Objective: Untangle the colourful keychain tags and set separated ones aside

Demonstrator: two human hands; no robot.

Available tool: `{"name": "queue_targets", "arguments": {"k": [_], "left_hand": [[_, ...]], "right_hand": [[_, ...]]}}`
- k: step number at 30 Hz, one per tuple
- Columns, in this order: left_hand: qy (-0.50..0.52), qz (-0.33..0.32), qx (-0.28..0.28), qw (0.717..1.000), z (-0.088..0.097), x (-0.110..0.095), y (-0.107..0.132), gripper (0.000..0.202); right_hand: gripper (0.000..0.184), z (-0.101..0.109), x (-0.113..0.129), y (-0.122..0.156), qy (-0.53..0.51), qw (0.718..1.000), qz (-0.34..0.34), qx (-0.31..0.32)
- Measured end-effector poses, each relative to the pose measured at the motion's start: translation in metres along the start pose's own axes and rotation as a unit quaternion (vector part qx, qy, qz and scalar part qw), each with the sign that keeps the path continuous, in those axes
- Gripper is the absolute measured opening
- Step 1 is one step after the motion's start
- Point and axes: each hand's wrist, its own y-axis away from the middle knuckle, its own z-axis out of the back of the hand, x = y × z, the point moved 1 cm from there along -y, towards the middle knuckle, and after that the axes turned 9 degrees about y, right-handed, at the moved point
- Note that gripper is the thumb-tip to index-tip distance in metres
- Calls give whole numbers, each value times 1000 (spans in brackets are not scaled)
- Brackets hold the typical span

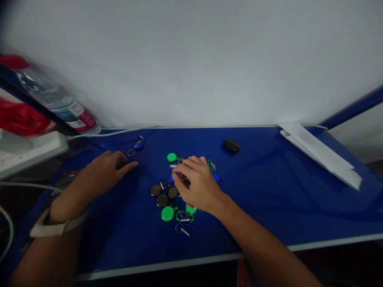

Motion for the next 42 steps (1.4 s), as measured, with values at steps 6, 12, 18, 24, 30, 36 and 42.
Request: {"name": "queue_targets", "arguments": {"k": [6,12,18,24,30,36,42], "left_hand": [[49,-111,81,989,0,-13,1,32],[174,-170,160,957,0,-33,6,34],[19,-143,8,990,-10,-36,5,31],[-101,43,-102,989,-18,-41,11,51],[-94,146,-91,981,-6,-29,8,60],[-68,183,-91,977,2,-19,4,64],[-58,178,-93,978,3,-19,5,65]], "right_hand": [[14,0,2,3,17,998,28,56],[14,-2,3,3,23,995,46,83],[12,-6,2,5,23,996,48,74],[8,-6,1,3,18,998,36,38],[8,-5,2,3,18,999,34,35],[9,-3,3,3,17,998,34,44],[8,-3,2,3,19,998,31,42]]}}
